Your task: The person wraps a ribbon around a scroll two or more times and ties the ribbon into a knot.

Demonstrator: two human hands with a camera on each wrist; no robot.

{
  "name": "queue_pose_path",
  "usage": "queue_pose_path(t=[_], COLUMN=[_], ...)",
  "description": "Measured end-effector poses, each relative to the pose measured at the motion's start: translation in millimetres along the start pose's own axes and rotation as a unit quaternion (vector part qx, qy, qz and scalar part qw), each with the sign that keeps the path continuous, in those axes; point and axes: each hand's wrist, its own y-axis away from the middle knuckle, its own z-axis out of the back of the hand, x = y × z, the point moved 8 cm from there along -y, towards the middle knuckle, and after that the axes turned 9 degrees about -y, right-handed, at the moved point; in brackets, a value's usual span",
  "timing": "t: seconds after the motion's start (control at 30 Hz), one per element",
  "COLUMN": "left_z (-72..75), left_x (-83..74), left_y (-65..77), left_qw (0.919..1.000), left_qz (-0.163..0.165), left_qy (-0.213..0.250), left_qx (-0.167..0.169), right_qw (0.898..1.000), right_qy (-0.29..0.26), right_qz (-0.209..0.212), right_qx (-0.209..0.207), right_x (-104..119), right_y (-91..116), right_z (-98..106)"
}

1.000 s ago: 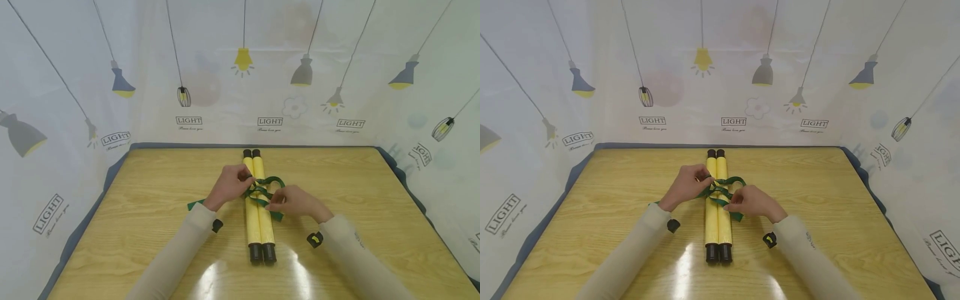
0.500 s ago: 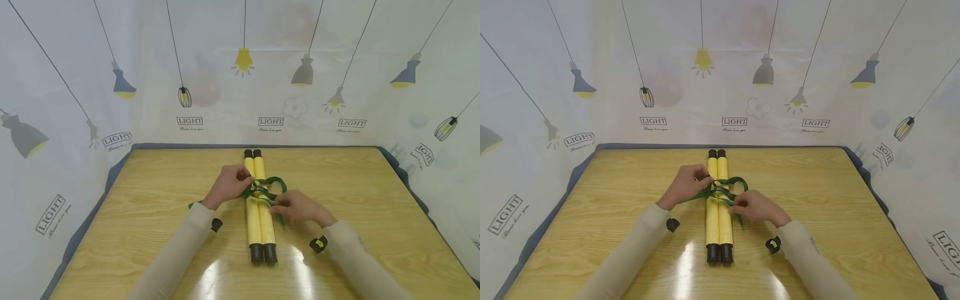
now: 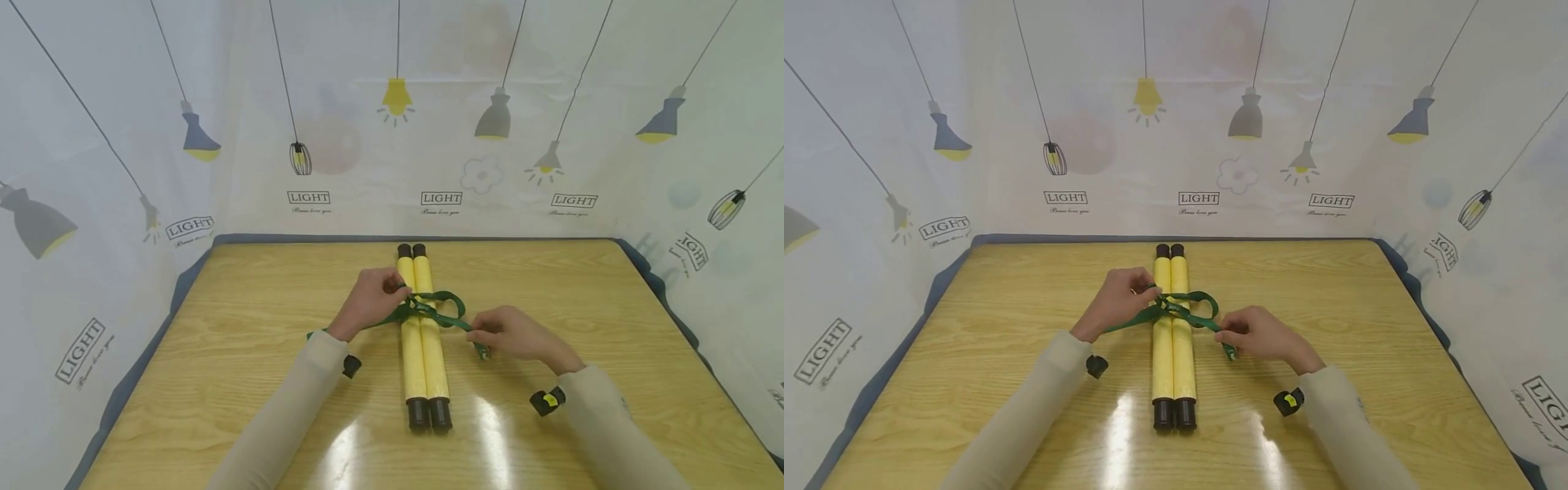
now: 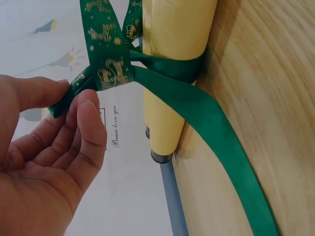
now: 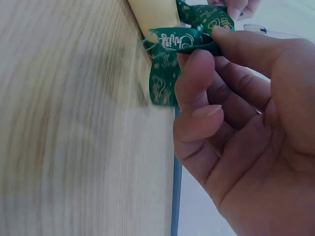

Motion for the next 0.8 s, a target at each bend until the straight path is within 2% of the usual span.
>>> queue_pose_path(t=[0.2,0.33,0.67,0.8], left_z=[-0.4,0.0,-7.4,-9.0], left_x=[5.0,8.3,30.2,36.0], left_y=[0.7,1.5,-0.7,-1.4], left_qw=[0.9998,0.9991,0.9923,0.9888], left_qz=[0.005,0.014,0.066,0.077], left_qy=[0.021,0.039,0.103,0.126], left_qx=[0.001,0.005,0.022,0.023], right_qw=[1.0,1.0,0.999,0.999], right_qy=[-0.002,0.0,-0.017,-0.021], right_qz=[-0.017,-0.012,-0.03,-0.035], right_qx=[-0.004,-0.002,0.02,0.031], right_x=[-7.4,-11.3,-30.9,-35.8], right_y=[21.7,37.9,69.3,79.6], right_z=[8.3,13.6,20.7,21.1])
